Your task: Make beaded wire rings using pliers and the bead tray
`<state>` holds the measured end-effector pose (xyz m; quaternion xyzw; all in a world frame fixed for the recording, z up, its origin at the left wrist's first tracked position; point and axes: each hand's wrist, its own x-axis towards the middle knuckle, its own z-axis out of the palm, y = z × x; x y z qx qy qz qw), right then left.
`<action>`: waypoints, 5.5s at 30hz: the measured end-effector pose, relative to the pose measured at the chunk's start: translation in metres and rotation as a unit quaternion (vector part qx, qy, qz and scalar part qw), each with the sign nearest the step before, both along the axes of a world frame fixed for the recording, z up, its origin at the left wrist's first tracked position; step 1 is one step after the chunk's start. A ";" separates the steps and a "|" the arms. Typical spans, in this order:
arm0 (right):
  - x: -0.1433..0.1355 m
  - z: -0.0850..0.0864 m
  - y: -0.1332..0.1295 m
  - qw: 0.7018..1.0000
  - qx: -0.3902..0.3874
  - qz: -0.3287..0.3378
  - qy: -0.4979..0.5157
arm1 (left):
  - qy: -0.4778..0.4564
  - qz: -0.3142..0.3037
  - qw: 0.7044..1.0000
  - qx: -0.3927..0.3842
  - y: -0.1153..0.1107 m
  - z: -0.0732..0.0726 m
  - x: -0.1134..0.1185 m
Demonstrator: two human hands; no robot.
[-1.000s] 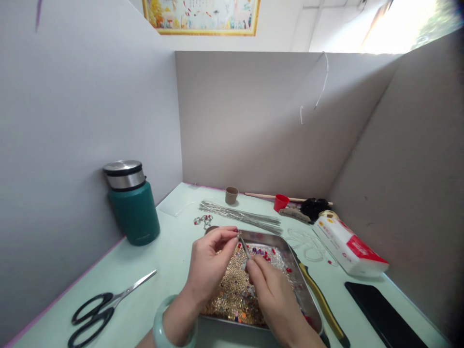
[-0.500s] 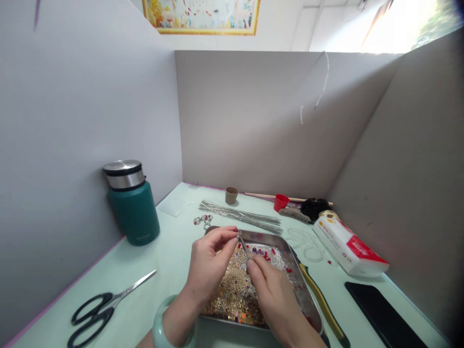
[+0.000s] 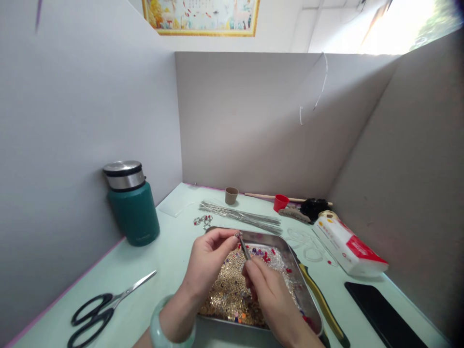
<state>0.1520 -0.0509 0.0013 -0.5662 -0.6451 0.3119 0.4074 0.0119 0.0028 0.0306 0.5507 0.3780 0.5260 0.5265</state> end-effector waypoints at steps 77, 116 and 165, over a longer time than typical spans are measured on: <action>0.006 0.008 0.000 0.975 -0.120 0.079 0.172 | 0.101 0.026 0.982 0.155 0.005 -0.010 -0.003; 0.003 0.007 0.002 0.950 -0.167 0.072 0.255 | 0.115 0.019 0.983 0.145 0.001 -0.006 -0.003; 0.001 -0.002 0.003 0.918 -0.191 0.105 0.333 | 0.116 0.036 0.983 0.136 0.005 -0.014 -0.002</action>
